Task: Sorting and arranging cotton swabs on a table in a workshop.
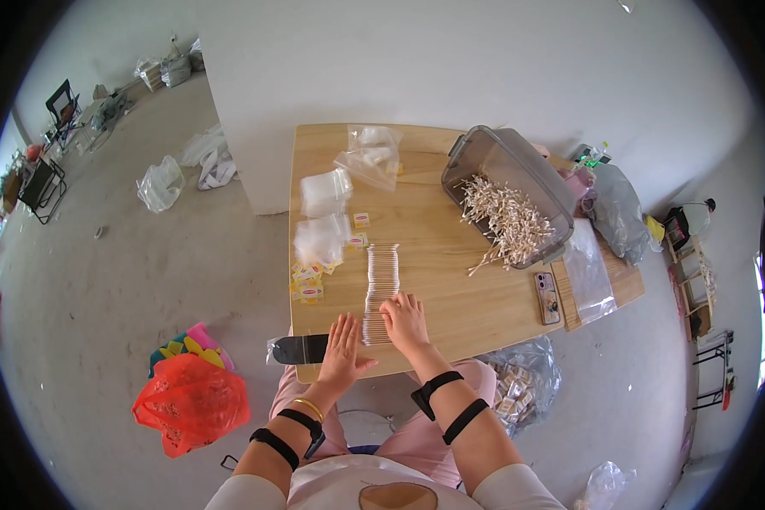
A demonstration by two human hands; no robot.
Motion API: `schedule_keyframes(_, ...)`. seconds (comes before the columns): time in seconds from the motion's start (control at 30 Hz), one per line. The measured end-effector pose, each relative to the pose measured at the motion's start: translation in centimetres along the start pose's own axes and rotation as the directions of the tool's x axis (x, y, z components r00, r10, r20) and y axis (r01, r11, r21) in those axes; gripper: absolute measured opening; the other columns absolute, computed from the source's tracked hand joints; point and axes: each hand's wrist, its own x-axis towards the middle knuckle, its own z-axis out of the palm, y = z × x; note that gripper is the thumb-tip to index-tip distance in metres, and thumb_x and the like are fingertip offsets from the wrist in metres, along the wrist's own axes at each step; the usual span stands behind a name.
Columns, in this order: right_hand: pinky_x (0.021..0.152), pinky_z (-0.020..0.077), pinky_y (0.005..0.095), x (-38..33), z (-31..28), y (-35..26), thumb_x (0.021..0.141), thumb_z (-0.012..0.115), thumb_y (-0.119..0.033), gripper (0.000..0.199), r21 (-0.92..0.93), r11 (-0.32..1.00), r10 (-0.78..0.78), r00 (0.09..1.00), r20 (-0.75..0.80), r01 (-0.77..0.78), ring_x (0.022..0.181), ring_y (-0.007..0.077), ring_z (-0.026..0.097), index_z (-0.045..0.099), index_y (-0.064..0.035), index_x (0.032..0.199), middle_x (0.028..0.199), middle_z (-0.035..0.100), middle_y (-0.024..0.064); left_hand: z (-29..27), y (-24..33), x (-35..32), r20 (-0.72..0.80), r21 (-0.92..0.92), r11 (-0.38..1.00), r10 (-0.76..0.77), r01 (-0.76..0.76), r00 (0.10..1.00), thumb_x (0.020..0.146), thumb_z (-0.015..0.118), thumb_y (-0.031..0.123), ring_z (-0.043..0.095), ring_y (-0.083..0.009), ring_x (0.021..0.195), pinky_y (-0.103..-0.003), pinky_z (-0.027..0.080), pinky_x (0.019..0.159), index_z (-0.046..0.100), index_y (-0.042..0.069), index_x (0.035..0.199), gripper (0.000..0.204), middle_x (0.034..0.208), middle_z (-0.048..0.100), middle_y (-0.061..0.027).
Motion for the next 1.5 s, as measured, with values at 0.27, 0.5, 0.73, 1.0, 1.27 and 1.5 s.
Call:
schedule_keyframes(0.27,0.089,0.0448,0.0447,-0.4,-0.1,0.0,0.082,0.067,-0.007,0.012,-0.002,1.000,-0.004,0.999,0.032,0.004,0.103,0.0289,0.054,0.067,-0.0147,0.092,0.101,0.056,0.0048,-0.8,0.9,0.3,0.033,0.017,0.999,-0.040,0.040,0.999,0.076,0.079,0.041,0.019,-0.0399,0.149,-0.052,0.016,0.122,0.025,-0.002,0.152,0.103,0.159,0.025,-0.0234)
schedule_keyframes(0.5,0.090,0.0446,0.0444,-0.2,-0.1,-0.4,0.083,0.065,-0.006,0.014,0.028,0.998,0.050,0.998,0.030,-0.051,0.104,0.0292,0.054,0.069,-0.0146,0.094,0.103,0.056,0.0057,-1.6,2.3,1.6,0.121,0.091,0.996,0.009,-0.020,0.993,0.082,0.072,0.052,0.018,-0.0396,0.150,-0.057,0.012,0.121,0.027,0.002,0.153,0.098,0.159,0.025,-0.0221)
schedule_keyframes(0.73,0.090,0.0444,0.0443,-0.6,-0.2,0.1,0.085,0.064,-0.008,0.012,0.034,0.998,0.049,0.999,0.013,-0.050,0.105,0.0293,0.054,0.069,-0.0142,0.094,0.103,0.056,0.0058,-0.6,2.4,1.9,0.077,0.194,0.980,0.034,-0.049,0.996,0.091,0.062,0.051,0.018,-0.0395,0.150,-0.060,0.010,0.120,0.028,0.002,0.153,0.086,0.159,0.025,-0.0216)
schedule_keyframes(1.0,0.090,0.0445,0.0443,-1.0,-0.6,0.0,0.086,0.063,-0.007,0.010,0.035,0.999,0.019,0.999,0.030,-0.020,0.104,0.0292,0.054,0.069,-0.0141,0.091,0.102,0.056,0.0061,-0.7,2.4,1.5,0.086,0.214,0.977,-0.007,-0.011,0.996,0.092,0.057,0.055,0.018,-0.0376,0.150,-0.059,0.010,0.120,0.028,0.005,0.154,0.086,0.160,0.024,-0.0206)
schedule_keyframes(1.27,0.090,0.0436,0.0439,-1.2,-0.3,-0.2,0.083,0.065,-0.007,0.011,0.039,0.999,-0.004,1.000,0.018,0.003,0.104,0.0291,0.053,0.069,-0.0147,0.091,0.103,0.056,0.0055,-0.3,2.2,1.1,0.092,0.217,0.976,-0.019,-0.002,0.996,0.092,0.060,0.051,0.021,-0.0392,0.149,-0.060,0.011,0.120,0.030,0.006,0.153,0.082,0.159,0.025,-0.0224)
schedule_keyframes(1.5,0.090,0.0439,0.0437,-1.4,-0.2,-0.2,0.085,0.064,-0.010,0.010,0.043,0.999,0.011,1.000,0.025,-0.012,0.105,0.0288,0.053,0.069,-0.0157,0.091,0.104,0.056,0.0053,-0.3,2.0,0.9,0.092,0.238,0.971,0.000,-0.021,0.996,0.091,0.061,0.049,0.023,-0.0393,0.148,-0.059,0.011,0.120,0.031,0.006,0.153,0.081,0.158,0.027,-0.0221)
